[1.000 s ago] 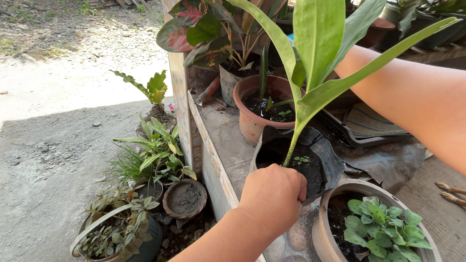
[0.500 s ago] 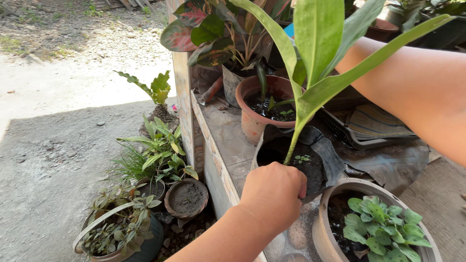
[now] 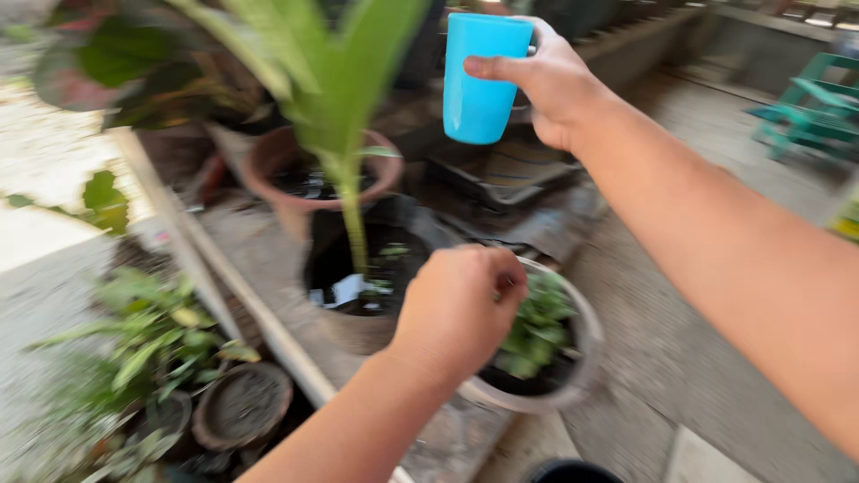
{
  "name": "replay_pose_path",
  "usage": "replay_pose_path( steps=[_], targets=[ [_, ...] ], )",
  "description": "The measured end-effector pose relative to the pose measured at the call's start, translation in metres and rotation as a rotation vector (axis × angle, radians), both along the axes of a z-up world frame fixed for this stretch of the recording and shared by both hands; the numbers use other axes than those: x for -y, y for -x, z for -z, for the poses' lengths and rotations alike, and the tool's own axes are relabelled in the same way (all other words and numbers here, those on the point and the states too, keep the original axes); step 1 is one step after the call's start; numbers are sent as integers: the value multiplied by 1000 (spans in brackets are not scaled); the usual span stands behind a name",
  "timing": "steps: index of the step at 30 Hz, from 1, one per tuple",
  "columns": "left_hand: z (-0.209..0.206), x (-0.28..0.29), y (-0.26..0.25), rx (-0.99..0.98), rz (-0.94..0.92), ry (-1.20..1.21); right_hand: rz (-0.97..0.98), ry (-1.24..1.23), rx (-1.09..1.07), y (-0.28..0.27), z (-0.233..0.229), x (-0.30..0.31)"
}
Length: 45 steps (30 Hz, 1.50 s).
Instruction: The person waters several potted plants outdoors using a small cup, dipping it into a bucket of water to refill it between plants.
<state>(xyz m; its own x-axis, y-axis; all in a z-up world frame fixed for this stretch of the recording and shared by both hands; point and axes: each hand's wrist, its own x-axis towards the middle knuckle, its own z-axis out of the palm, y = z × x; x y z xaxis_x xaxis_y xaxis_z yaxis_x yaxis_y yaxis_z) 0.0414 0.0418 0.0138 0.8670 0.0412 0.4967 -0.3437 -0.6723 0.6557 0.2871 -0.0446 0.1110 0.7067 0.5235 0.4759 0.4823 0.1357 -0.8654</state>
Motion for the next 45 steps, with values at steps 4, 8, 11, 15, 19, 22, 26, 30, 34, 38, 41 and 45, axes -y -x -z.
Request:
replay_pose_path(
  steps=[4, 8, 11, 15, 19, 22, 26, 30, 34, 38, 41, 45],
  targets=[
    [-17, 51, 3, -88, -32, 49, 133, 73, -98, 82, -4, 113],
    [-20, 103, 12, -45, -4, 12, 196, 97, -104, 150, 2, 222],
    [-15, 154, 27, -105, 12, -36, 253, 101, -114, 196, 11, 298],
    [-6, 239, 58, -244, 103, 7, 348, 42, -233, 266, 27, 390],
    [5, 330, 89, -200, 284, 44, 382, -3, -303, 340, 40, 461],
    [7, 387, 102, -154, 448, 84, 478, -13, -318, 384, 39, 500],
    [12, 449, 103, 22, 625, 162, 554, -44, -277, 412, 44, 544],
    [8, 490, 92, -29, 675, 171, 551, -85, -216, 413, 51, 575],
    [5, 521, 70, -14, 671, 171, 577, -72, -238, 392, 52, 603],
    [1, 547, 30, -26, 654, 187, 549, -85, -241, 348, 48, 630],
    [-7, 566, -9, 15, 612, 212, 464, -109, -210, 300, 39, 653],
    [-44, 586, -59, 9, 513, 272, 443, -97, -283, 228, 3, 675]
  ],
)
